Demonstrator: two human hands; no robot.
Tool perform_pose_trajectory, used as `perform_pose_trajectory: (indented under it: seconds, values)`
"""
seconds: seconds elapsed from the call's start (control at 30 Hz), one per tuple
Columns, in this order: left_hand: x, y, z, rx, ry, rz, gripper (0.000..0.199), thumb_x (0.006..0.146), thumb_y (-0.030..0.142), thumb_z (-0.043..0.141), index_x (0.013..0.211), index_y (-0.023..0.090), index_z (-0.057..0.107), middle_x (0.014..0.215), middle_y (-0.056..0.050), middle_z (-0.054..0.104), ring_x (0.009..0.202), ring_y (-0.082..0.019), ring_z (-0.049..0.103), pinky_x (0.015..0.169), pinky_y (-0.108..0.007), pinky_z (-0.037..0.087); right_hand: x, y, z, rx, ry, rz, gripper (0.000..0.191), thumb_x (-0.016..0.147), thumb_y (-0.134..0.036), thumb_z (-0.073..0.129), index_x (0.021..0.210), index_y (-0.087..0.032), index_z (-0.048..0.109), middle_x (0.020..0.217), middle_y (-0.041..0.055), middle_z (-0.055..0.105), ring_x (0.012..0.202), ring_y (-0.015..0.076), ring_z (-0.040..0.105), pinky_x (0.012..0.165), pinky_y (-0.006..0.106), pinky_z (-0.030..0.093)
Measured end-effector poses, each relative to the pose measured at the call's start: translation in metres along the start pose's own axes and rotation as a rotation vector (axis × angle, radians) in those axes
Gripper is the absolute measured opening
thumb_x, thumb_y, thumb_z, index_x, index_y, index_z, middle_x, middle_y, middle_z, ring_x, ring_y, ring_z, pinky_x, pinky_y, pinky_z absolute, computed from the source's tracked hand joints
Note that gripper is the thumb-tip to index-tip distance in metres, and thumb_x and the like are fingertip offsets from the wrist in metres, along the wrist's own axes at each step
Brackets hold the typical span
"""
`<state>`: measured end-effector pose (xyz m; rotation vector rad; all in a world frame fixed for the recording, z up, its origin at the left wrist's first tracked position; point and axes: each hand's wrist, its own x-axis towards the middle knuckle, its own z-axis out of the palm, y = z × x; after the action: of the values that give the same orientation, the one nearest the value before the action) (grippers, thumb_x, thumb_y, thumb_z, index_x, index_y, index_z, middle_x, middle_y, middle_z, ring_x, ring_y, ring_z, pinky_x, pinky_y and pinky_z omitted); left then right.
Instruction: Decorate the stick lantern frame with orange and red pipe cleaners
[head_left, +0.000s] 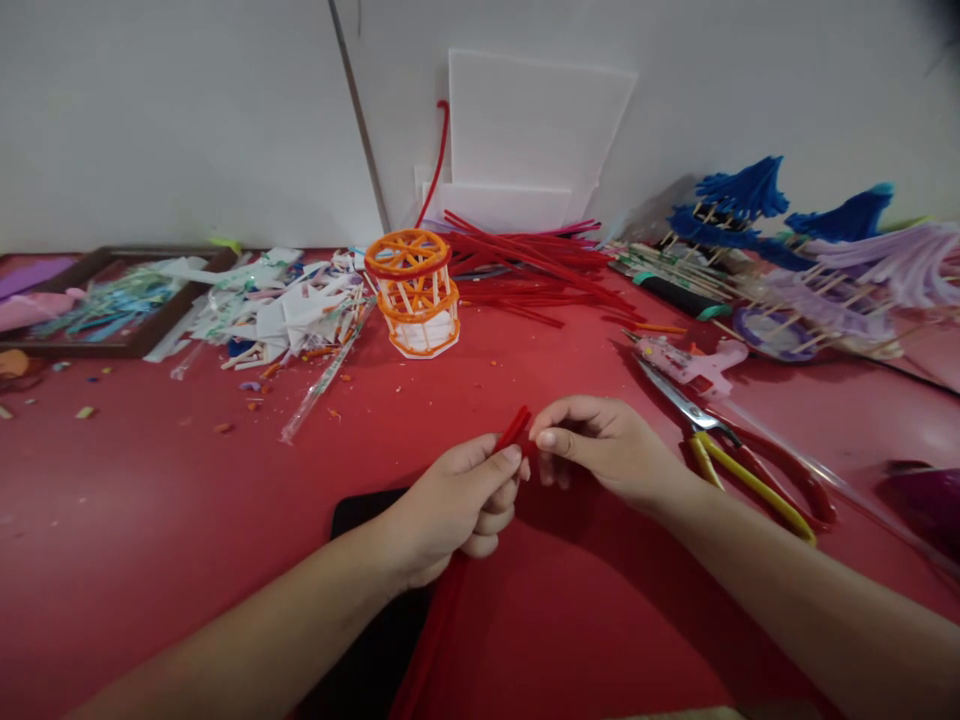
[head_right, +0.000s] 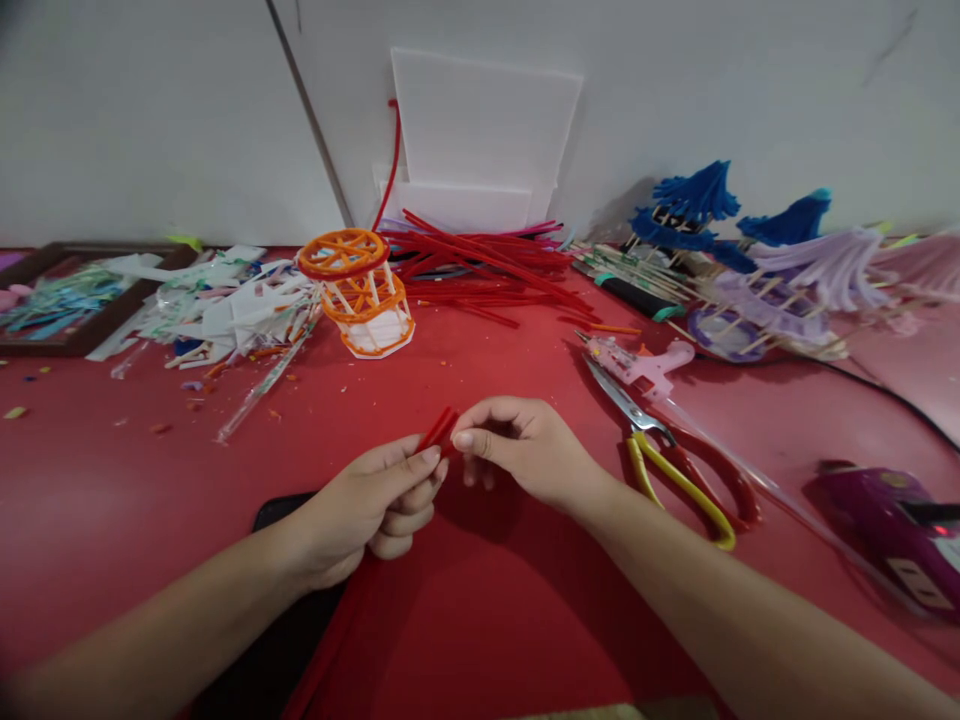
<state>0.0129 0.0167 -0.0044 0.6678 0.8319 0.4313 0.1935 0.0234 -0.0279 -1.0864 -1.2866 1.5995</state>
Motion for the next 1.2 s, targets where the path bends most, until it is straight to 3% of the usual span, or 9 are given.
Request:
perform_pose_trajectory:
  seconds: [0.27,0.43,0.63,0.8,1.0,1.2]
  values:
    - [0.001,-0.005,-0.002,0.042,0.015,0.077,0.016,0.096,0.030,0.041,0.083,0.020,0.046,0.047,0.013,0.027,0.039,-0.003,0.010,0.030,-0.008,0.017,-0.002,-0.002,0.003,0.002,0.028,-0.086,0.014,0.075,-0.032,0.075,0.080,-0.019,0.072,0.070,0.0015,0.072,0.065,0.0118,0.066,0.066,0.026,0.054]
    - [0.003,-0.008,-0.003,0.140,0.050,0.186,0.016,0.094,0.029,0.040,0.086,0.018,0.048,0.050,0.008,0.046,0.036,-0.003,0.027,0.031,-0.011,0.031,0.000,0.005,0.006,0.079,0.143,-0.030,0.022,0.073,-0.039,0.075,0.084,-0.020,0.075,0.072,0.0028,0.073,0.064,0.0126,0.066,0.065,0.028,0.054]
    - [0.002,-0.008,-0.004,0.156,0.049,0.188,0.013,0.093,0.030,0.044,0.090,0.018,0.048,0.059,0.003,0.056,0.041,-0.004,0.036,0.033,-0.011,0.034,0.002,0.008,0.007,0.089,0.256,0.003,0.026,0.068,-0.039,0.078,0.083,-0.019,0.074,0.067,0.0015,0.070,0.059,0.0120,0.064,0.059,0.026,0.052]
    - [0.002,-0.008,-0.004,0.139,0.011,0.163,0.014,0.092,0.033,0.047,0.091,0.019,0.047,0.059,0.004,0.056,0.039,-0.003,0.032,0.034,-0.011,0.031,0.000,0.006,0.009,0.105,0.233,-0.046,0.025,0.069,-0.039,0.077,0.086,-0.021,0.072,0.064,-0.0009,0.068,0.057,0.0114,0.063,0.057,0.026,0.052]
    - [0.001,-0.008,-0.003,0.174,0.028,0.178,0.013,0.095,0.028,0.040,0.093,0.018,0.048,0.061,0.003,0.057,0.039,-0.004,0.038,0.033,-0.012,0.036,-0.001,0.001,0.010,-0.065,0.228,-0.124,0.020,0.070,-0.036,0.076,0.080,-0.020,0.071,0.065,0.0005,0.070,0.059,0.0126,0.063,0.061,0.028,0.052]
    - [0.001,-0.007,-0.003,0.043,-0.006,0.167,0.014,0.095,0.026,0.039,0.091,0.017,0.049,0.062,0.002,0.059,0.041,-0.005,0.042,0.033,-0.014,0.040,-0.003,0.000,0.011,-0.082,0.199,-0.125,0.015,0.072,-0.035,0.074,0.078,-0.022,0.071,0.067,-0.0003,0.069,0.061,0.0121,0.062,0.064,0.028,0.051]
